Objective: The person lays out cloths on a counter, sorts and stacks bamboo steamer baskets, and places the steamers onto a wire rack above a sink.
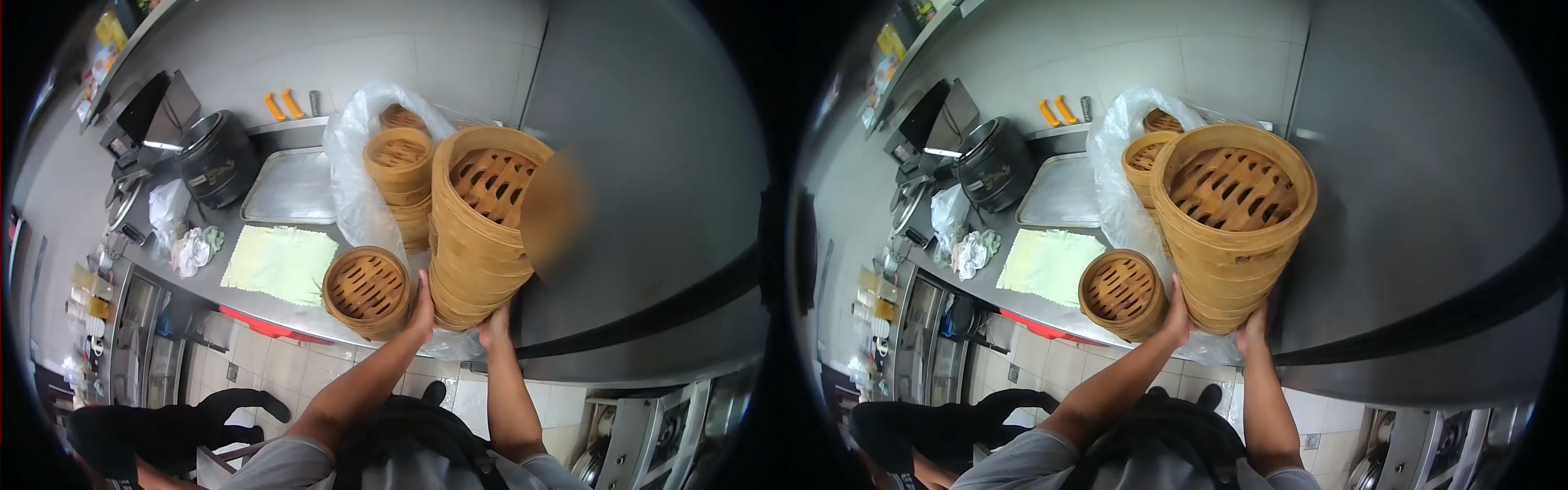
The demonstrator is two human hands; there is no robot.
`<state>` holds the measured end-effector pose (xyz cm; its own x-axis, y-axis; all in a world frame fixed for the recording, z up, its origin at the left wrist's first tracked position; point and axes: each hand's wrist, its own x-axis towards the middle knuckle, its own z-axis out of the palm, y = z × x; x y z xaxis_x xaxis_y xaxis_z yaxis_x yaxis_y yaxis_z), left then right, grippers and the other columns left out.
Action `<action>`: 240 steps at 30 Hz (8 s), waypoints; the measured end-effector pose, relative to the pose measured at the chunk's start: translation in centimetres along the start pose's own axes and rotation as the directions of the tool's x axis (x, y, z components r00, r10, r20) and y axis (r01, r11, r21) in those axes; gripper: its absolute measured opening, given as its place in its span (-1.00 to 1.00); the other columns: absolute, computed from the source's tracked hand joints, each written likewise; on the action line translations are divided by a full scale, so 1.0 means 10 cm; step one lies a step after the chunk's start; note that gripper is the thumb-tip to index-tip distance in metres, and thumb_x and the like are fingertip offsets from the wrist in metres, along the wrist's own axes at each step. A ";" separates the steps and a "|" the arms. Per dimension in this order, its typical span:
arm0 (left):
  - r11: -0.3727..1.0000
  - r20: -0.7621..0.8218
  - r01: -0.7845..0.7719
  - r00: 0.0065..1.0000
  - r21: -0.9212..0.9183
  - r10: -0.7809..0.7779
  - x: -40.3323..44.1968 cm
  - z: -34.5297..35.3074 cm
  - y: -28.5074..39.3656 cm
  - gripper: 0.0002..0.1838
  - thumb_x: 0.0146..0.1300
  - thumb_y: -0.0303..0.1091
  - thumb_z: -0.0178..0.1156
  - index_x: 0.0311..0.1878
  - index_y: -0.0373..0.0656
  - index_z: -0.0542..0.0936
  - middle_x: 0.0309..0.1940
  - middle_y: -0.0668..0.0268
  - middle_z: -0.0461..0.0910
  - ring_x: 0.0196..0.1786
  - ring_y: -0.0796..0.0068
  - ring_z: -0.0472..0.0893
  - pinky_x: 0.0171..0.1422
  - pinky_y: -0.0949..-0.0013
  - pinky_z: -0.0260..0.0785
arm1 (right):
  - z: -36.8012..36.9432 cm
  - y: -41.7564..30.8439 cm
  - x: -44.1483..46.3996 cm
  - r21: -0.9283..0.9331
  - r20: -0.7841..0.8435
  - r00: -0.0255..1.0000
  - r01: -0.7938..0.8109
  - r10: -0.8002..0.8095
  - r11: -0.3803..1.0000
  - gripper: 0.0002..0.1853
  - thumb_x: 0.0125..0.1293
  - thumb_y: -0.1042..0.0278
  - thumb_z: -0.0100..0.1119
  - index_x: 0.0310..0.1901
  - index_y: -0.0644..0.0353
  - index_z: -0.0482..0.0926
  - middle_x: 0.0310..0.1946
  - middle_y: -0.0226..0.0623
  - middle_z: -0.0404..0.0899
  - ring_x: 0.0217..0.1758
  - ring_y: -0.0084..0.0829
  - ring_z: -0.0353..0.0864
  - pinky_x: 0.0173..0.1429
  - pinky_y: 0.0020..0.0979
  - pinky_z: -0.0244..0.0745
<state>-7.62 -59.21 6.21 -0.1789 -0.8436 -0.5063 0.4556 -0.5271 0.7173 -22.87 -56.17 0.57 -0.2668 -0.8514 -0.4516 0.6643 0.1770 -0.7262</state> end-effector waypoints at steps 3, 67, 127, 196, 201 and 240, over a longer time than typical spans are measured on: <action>0.999 0.123 0.026 0.992 0.048 -0.032 -0.07 -0.04 0.04 -0.03 0.34 0.52 -0.37 0.55 -0.08 0.07 0.54 0.20 0.09 0.56 0.22 0.06 0.59 0.17 -0.12 | -0.04 0.06 -0.02 0.018 -0.058 0.997 0.044 -0.043 0.999 -0.12 0.33 -0.52 -0.18 0.47 -0.02 0.16 0.46 -0.33 0.23 0.46 -0.26 0.27 0.35 -0.10 0.36; 0.902 -0.388 -0.427 0.823 0.059 0.415 -0.77 -6.99 3.26 -0.04 0.28 0.56 -0.32 0.56 0.11 -0.09 0.56 0.14 -0.05 0.53 -0.12 0.07 0.17 -0.56 0.26 | 6.64 4.10 -1.24 -0.468 0.473 0.640 -0.400 0.606 0.788 -0.28 0.52 -0.27 -0.41 0.41 0.18 0.26 0.38 -0.19 0.33 0.40 -0.26 0.35 0.43 -0.26 0.26; 0.859 0.258 -0.304 0.943 0.411 0.211 -1.31 -3.64 1.51 -0.07 0.44 0.35 -0.26 0.56 -0.24 -0.10 0.55 0.00 -0.07 0.60 0.13 -0.08 0.61 0.16 -0.14 | 2.39 1.77 -1.09 -0.789 0.614 0.655 0.497 0.441 0.362 -0.43 0.05 0.23 0.52 0.14 0.11 0.59 0.13 -0.28 0.61 0.26 -0.31 0.51 0.36 -0.25 0.33; 0.637 -0.274 -0.647 0.579 0.419 0.768 -1.15 -4.45 2.50 -0.23 0.49 0.28 -0.37 0.59 0.03 -0.06 0.59 0.18 -0.11 0.62 0.18 -0.15 0.55 -0.06 -0.14 | 5.56 1.34 -1.63 0.255 0.962 -0.224 0.940 0.156 -0.225 -0.35 -0.26 0.34 0.58 -0.08 0.18 0.44 -0.17 -0.20 0.41 -0.01 -0.13 0.40 0.17 -0.15 0.28; 0.795 -0.457 -0.494 0.651 0.351 0.606 -1.25 -4.44 2.46 -0.17 0.47 0.32 -0.31 0.53 -0.18 0.06 0.51 0.17 0.09 0.51 0.23 0.12 0.47 0.17 0.12 | 5.51 1.49 -1.49 0.283 0.958 -0.267 0.941 0.106 -0.187 -0.35 -0.28 0.28 0.59 -0.08 0.16 0.47 -0.20 -0.19 0.41 -0.03 -0.08 0.40 0.23 -0.02 0.27; 0.798 0.543 -0.209 0.822 0.565 -0.170 0.83 -0.08 0.93 -0.01 0.36 0.44 -0.20 0.55 -0.19 -0.02 0.53 0.12 0.05 0.56 0.25 0.09 0.54 0.13 0.02 | 0.37 0.14 0.64 -0.556 -0.366 0.779 0.255 -0.509 0.791 -0.35 0.49 0.01 -0.09 0.41 0.35 0.19 0.42 -0.04 0.19 0.51 -0.10 0.11 0.53 -0.19 0.00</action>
<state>-4.24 -71.05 8.27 -0.6981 -0.6598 -0.2780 -0.0919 -0.3025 0.9487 -21.07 -63.25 -1.38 -0.8012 -0.5731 -0.1721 0.0688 0.1975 -0.9779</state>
